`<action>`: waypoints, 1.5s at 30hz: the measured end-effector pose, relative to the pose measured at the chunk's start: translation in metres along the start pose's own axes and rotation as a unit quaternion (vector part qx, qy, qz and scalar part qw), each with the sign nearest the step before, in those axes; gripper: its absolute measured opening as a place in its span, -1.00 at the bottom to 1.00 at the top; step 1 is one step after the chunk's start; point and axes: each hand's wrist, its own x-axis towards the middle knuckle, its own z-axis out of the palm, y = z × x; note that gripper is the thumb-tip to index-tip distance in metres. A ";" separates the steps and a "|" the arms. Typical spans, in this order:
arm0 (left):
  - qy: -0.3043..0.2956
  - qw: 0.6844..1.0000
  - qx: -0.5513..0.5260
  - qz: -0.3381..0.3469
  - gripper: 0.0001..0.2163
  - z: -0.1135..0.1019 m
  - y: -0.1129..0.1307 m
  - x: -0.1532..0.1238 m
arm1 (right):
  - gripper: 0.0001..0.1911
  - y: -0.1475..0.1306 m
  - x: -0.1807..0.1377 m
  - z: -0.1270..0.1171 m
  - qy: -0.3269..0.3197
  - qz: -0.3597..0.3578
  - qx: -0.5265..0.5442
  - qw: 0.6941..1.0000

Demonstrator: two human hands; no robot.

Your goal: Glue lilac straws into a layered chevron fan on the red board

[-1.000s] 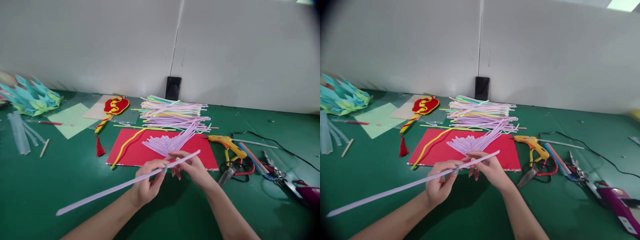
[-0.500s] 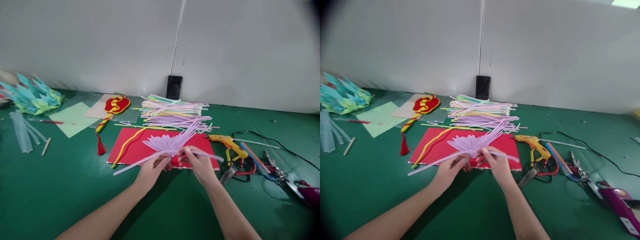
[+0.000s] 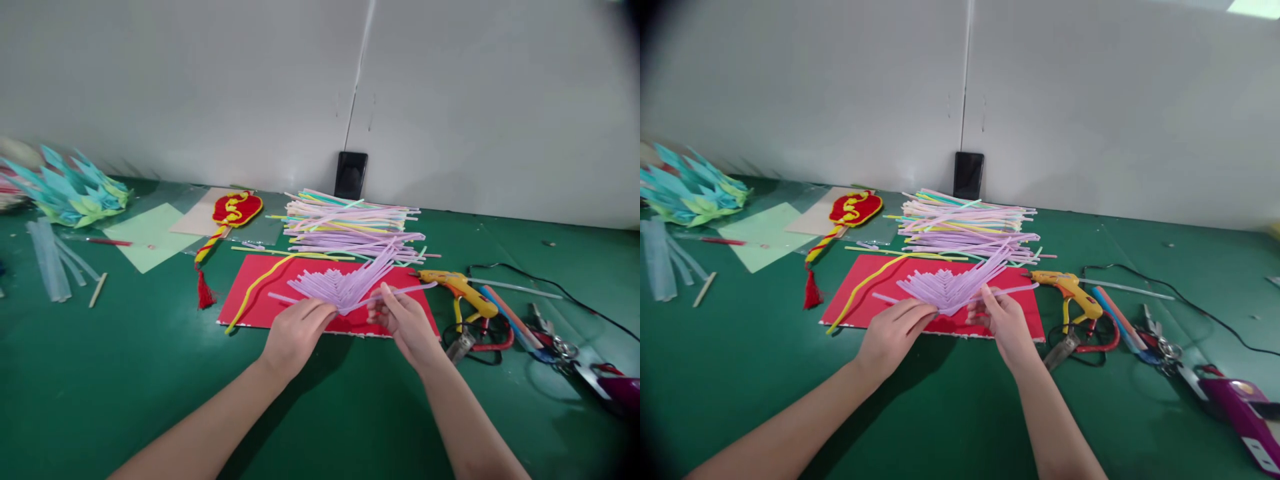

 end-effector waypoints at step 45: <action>-0.165 0.975 -0.145 0.019 -0.80 0.004 -0.005 0.005 | -0.81 0.005 0.001 -0.014 -0.244 -0.261 -0.422 0.833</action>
